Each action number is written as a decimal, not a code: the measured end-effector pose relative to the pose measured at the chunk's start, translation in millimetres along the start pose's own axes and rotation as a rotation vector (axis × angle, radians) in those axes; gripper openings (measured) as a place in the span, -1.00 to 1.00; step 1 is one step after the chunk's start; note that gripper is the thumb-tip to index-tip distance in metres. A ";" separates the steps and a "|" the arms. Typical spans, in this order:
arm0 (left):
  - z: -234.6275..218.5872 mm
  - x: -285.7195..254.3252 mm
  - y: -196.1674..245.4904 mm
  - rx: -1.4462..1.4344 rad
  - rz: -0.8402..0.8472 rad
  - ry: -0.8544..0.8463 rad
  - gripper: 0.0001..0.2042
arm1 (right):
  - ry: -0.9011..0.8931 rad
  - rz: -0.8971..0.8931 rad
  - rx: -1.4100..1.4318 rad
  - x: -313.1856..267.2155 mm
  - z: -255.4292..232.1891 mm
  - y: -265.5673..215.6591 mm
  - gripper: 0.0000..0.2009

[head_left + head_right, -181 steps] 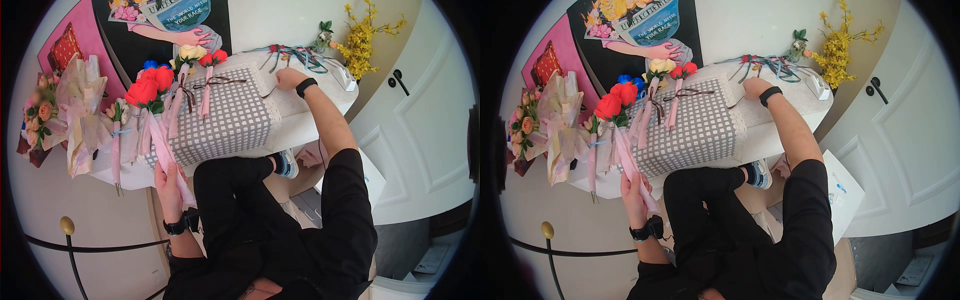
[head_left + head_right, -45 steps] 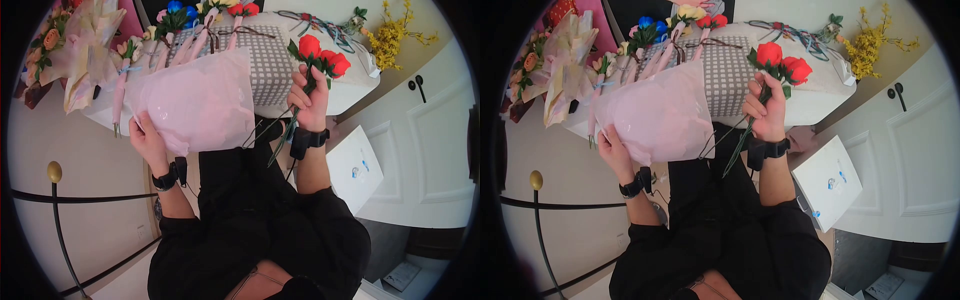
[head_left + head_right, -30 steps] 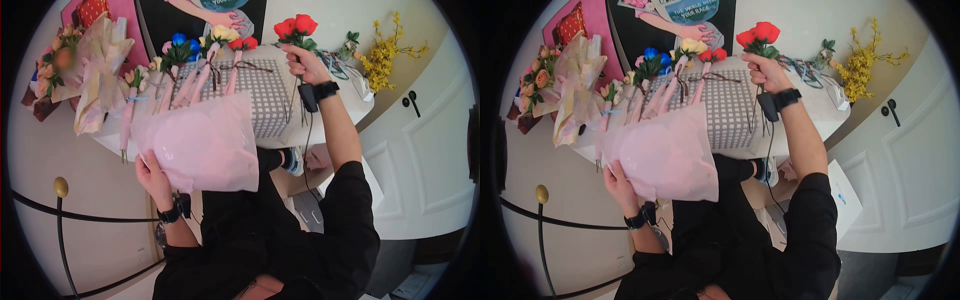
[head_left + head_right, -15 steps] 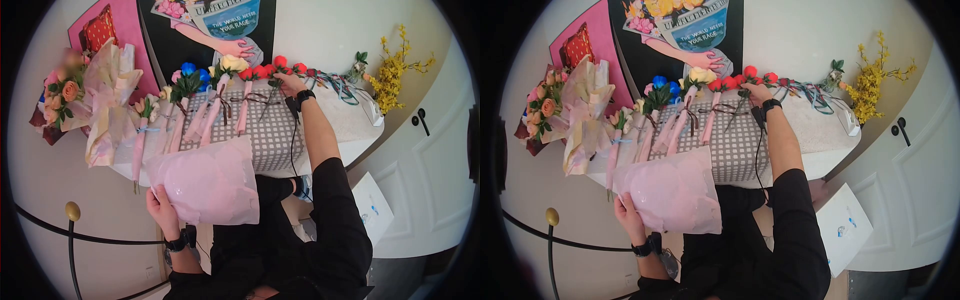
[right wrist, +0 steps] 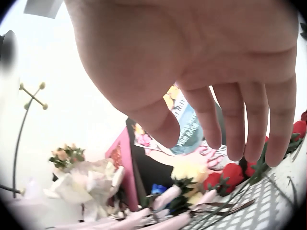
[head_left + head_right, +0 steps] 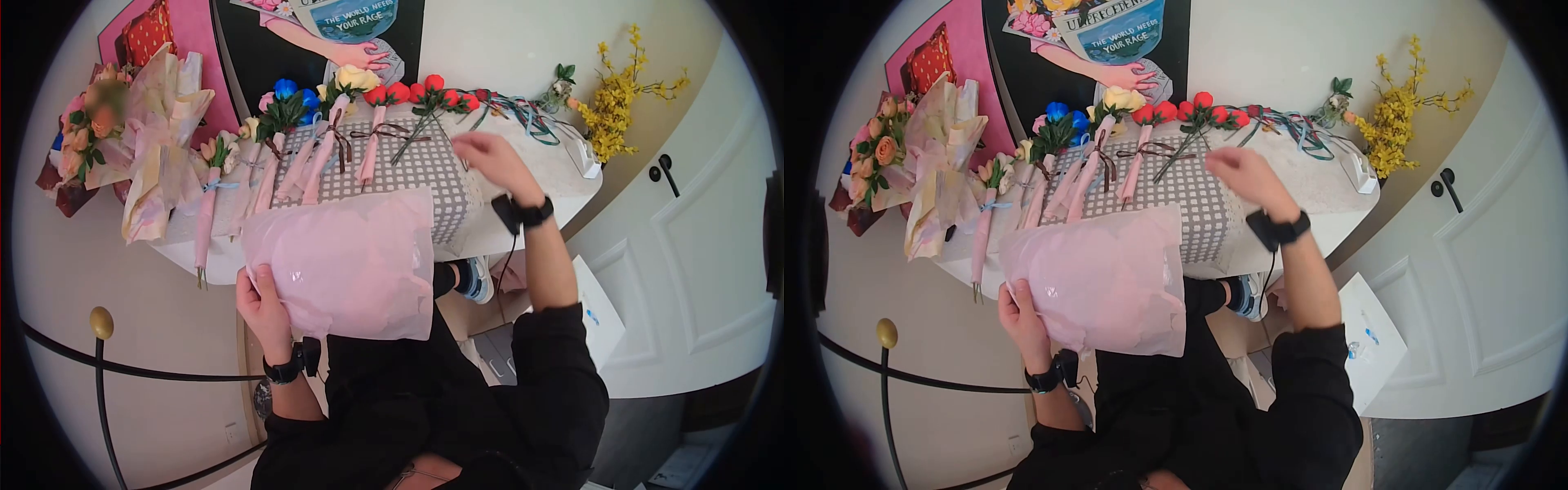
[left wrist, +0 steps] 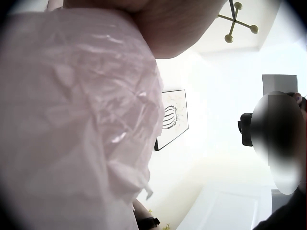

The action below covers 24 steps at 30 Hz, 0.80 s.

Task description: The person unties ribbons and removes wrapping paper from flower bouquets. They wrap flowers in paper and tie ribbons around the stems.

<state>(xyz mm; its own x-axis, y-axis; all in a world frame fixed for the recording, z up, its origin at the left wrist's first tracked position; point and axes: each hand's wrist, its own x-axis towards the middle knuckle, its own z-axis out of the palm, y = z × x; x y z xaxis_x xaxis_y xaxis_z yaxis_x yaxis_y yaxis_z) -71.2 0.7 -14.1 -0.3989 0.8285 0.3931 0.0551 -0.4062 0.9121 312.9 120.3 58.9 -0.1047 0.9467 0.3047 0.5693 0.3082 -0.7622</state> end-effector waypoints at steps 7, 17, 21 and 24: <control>27.8 -12.3 17.2 -0.202 0.065 0.000 -0.85 | -0.171 0.235 0.539 -155.0 70.8 -29.5 -0.46; 88.1 -27.8 6.4 -0.395 -0.007 -0.127 -0.78 | -0.041 0.400 1.308 -211.9 90.3 12.2 -0.63; 105.5 -23.7 -7.8 -0.383 -0.076 -0.346 -0.69 | 0.450 0.224 1.388 -179.2 39.2 41.5 -0.65; 104.3 -24.9 -9.3 -0.425 -0.114 -0.463 -0.68 | 0.794 0.168 1.323 -138.1 -12.0 60.6 -0.69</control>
<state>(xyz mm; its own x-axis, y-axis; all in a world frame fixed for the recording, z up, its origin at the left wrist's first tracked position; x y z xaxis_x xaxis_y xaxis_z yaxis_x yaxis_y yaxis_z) 33.7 24.1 -20.2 0.0616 0.9177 0.3924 -0.3707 -0.3440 0.8627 371.7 7.1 -22.5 0.5720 0.8184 0.0548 -0.6157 0.4726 -0.6305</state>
